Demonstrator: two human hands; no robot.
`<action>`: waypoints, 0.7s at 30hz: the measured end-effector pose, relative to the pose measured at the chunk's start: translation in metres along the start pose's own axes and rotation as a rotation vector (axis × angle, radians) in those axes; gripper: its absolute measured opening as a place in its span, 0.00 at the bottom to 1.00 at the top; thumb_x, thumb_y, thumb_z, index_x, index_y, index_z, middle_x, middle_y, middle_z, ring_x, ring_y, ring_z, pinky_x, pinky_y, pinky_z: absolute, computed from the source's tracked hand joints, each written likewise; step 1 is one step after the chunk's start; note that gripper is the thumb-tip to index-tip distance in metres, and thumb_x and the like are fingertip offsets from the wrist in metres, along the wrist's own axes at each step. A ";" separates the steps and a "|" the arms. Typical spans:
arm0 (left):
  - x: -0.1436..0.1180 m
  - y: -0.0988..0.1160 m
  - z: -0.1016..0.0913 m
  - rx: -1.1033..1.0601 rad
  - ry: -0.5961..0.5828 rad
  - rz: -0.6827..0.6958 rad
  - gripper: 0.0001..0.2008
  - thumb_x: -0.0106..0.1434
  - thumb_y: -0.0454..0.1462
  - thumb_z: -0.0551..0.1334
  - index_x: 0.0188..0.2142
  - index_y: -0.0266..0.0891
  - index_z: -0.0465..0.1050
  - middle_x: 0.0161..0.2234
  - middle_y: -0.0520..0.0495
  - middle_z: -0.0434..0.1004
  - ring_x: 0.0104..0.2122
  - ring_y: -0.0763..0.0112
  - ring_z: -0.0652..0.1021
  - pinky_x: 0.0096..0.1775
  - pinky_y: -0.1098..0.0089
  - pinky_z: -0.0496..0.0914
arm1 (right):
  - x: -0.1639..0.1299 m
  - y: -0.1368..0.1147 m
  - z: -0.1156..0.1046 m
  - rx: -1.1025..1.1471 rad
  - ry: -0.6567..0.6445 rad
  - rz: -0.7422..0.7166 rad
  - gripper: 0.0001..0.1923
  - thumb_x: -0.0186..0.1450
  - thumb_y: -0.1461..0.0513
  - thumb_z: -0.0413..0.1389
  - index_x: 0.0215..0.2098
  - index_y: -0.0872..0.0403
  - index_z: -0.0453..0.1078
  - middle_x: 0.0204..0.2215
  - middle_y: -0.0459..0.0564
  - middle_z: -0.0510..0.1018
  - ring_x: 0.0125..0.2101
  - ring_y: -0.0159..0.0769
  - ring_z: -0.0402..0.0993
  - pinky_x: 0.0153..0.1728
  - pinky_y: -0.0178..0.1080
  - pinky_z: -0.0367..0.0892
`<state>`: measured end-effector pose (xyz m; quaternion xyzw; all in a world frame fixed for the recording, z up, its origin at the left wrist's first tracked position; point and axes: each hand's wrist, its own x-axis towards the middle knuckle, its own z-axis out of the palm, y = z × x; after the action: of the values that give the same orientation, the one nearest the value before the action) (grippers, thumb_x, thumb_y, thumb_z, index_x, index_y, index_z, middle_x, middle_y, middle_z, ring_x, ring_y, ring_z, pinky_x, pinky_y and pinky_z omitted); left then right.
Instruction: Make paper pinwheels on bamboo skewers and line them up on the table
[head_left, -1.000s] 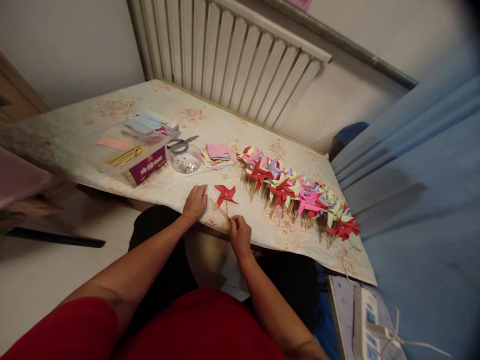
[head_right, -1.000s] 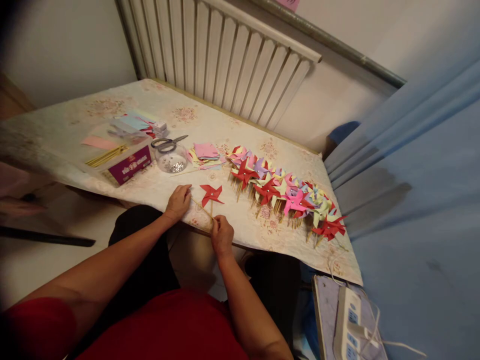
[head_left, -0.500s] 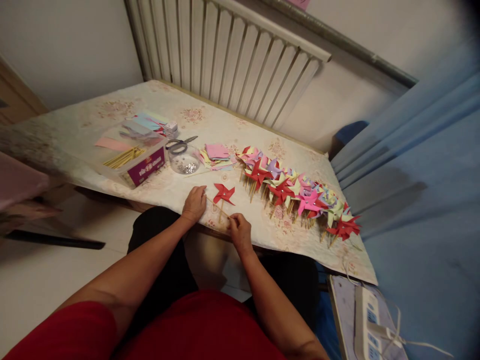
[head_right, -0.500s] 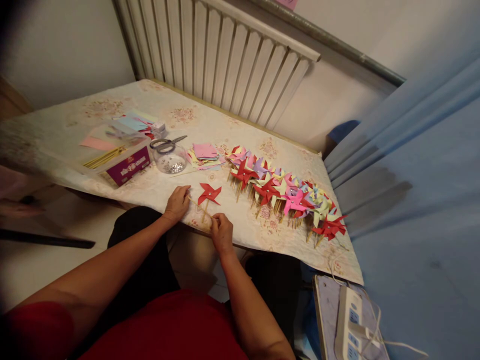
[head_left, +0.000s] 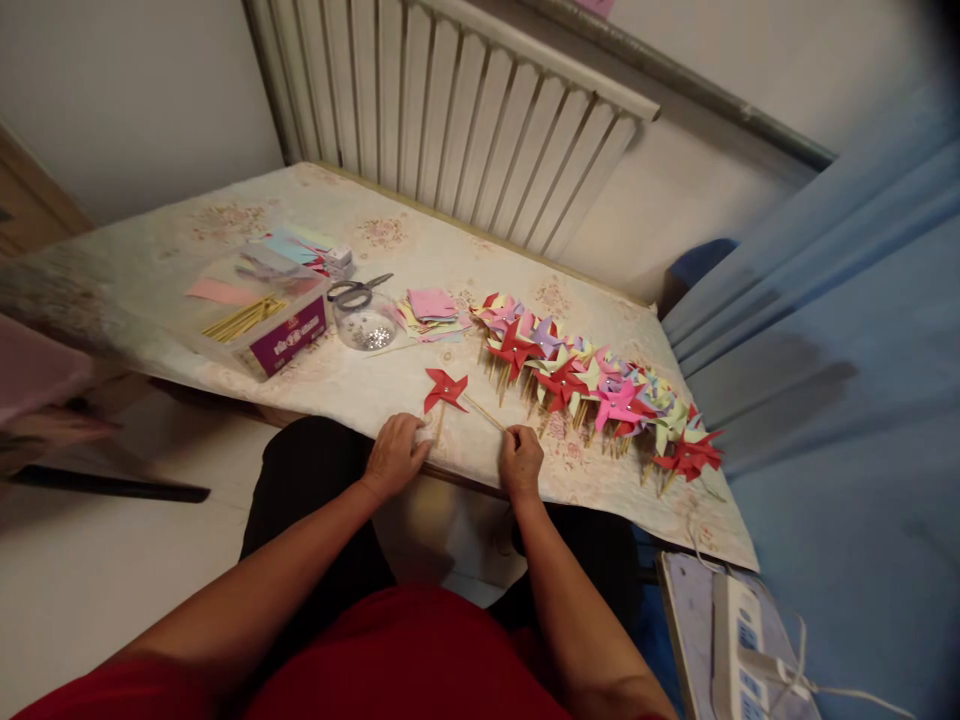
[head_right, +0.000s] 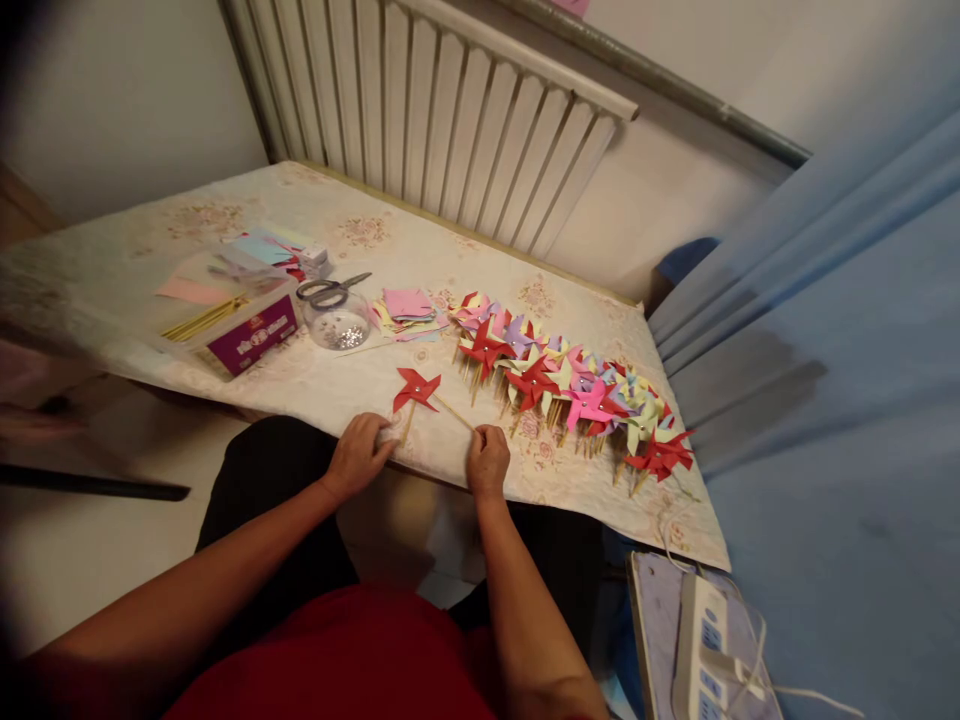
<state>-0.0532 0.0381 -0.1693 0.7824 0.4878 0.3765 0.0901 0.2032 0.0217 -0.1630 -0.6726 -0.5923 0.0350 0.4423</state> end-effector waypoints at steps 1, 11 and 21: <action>-0.001 0.002 0.000 0.005 -0.028 0.036 0.09 0.65 0.39 0.59 0.44 0.39 0.68 0.40 0.41 0.71 0.43 0.56 0.71 0.46 0.56 0.70 | 0.000 0.000 0.001 -0.008 -0.001 -0.005 0.10 0.66 0.62 0.48 0.30 0.53 0.68 0.28 0.49 0.73 0.32 0.38 0.68 0.37 0.38 0.62; 0.001 0.006 -0.001 0.023 -0.108 0.112 0.10 0.66 0.35 0.58 0.45 0.38 0.73 0.43 0.40 0.71 0.45 0.57 0.70 0.48 0.56 0.69 | 0.000 -0.002 0.002 -0.054 -0.043 0.002 0.09 0.66 0.62 0.49 0.31 0.53 0.69 0.29 0.50 0.74 0.32 0.39 0.68 0.38 0.39 0.62; 0.002 0.007 -0.002 0.070 -0.194 0.130 0.15 0.65 0.38 0.60 0.51 0.45 0.74 0.46 0.40 0.71 0.45 0.55 0.70 0.47 0.54 0.67 | 0.001 -0.003 0.001 -0.052 -0.049 0.005 0.09 0.66 0.63 0.49 0.30 0.53 0.69 0.29 0.50 0.74 0.33 0.39 0.67 0.38 0.39 0.62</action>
<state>-0.0488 0.0360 -0.1634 0.8478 0.4379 0.2868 0.0852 0.2003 0.0231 -0.1611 -0.6844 -0.6019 0.0370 0.4098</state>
